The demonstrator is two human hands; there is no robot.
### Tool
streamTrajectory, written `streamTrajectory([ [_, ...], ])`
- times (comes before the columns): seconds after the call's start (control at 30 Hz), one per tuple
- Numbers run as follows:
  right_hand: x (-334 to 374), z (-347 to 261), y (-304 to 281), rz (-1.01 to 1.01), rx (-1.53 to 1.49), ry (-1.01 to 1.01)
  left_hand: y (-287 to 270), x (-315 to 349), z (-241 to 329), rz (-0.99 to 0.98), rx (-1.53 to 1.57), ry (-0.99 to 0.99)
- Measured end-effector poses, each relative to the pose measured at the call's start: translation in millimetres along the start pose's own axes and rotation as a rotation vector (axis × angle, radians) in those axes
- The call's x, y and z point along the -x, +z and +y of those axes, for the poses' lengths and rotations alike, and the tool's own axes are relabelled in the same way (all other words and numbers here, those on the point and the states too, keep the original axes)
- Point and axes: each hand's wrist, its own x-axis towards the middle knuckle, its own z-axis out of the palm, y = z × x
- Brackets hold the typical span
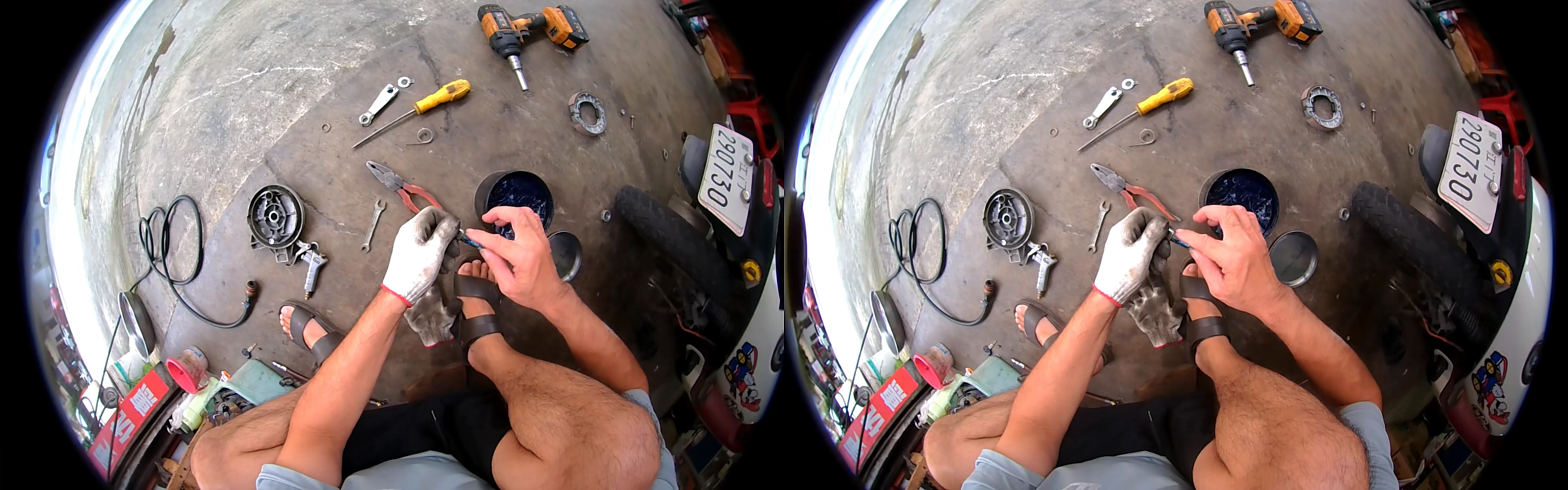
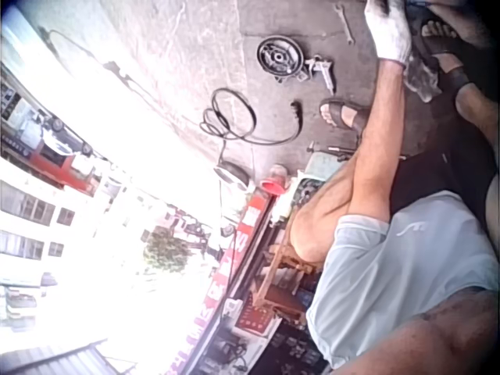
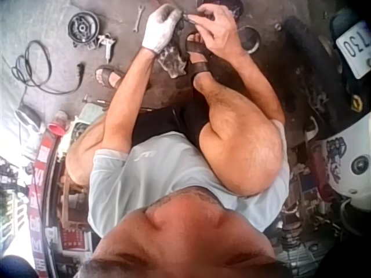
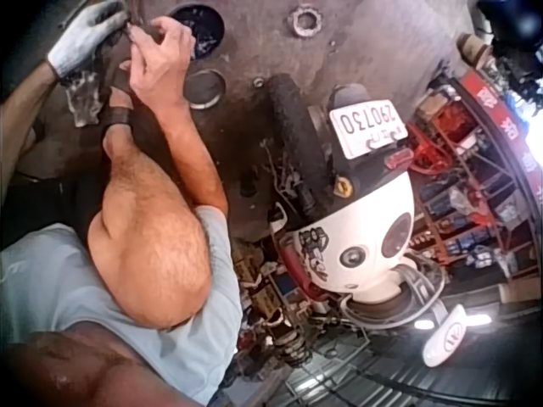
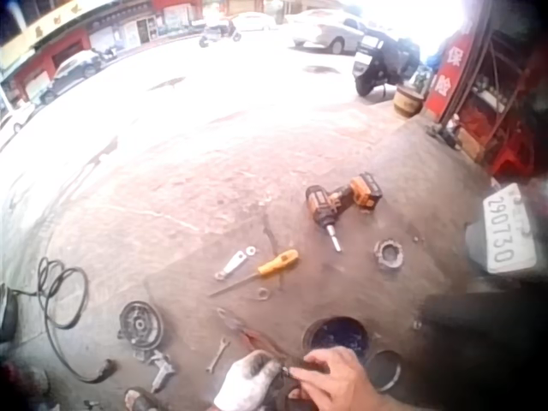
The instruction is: The person applies grease to a metal pin and inserts it into a brake hub before fitting a brake shoe assembly into the housing, using pliers to adjust the components.
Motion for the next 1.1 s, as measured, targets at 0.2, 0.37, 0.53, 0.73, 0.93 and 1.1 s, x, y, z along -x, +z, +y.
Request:
streamTrajectory([
  [0.2,2.0,-5.5,1.0,-0.005,-0.042,0.02,-1.3,-2.2,-1.2,0.018,-0.036,-0.01],
  [0.37,5.3,4.0,2.1,-0.006,-0.151,0.109,-1.6,-5.5,-3.7,0.048,-0.107,-0.035],
  [0.53,5.6,-4.1,-0.2,-0.028,-0.069,0.038,-3.5,-8.0,-7.3,0.077,-0.117,-0.055],
  [0.73,6.1,-1.8,0.3,-0.026,0.02,-0.017,-3.4,-8.0,-5.7,0.065,-0.151,-0.105],
  [0.93,-0.4,-8.9,2.5,-0.058,0.063,-0.075,-2.3,-10.4,-11.2,0.06,-0.183,-0.09],
  [1.1,7.0,-0.5,-2.4,-0.032,-0.003,0.001,-6.2,-12.6,-13.2,0.074,-0.196,-0.111],
])
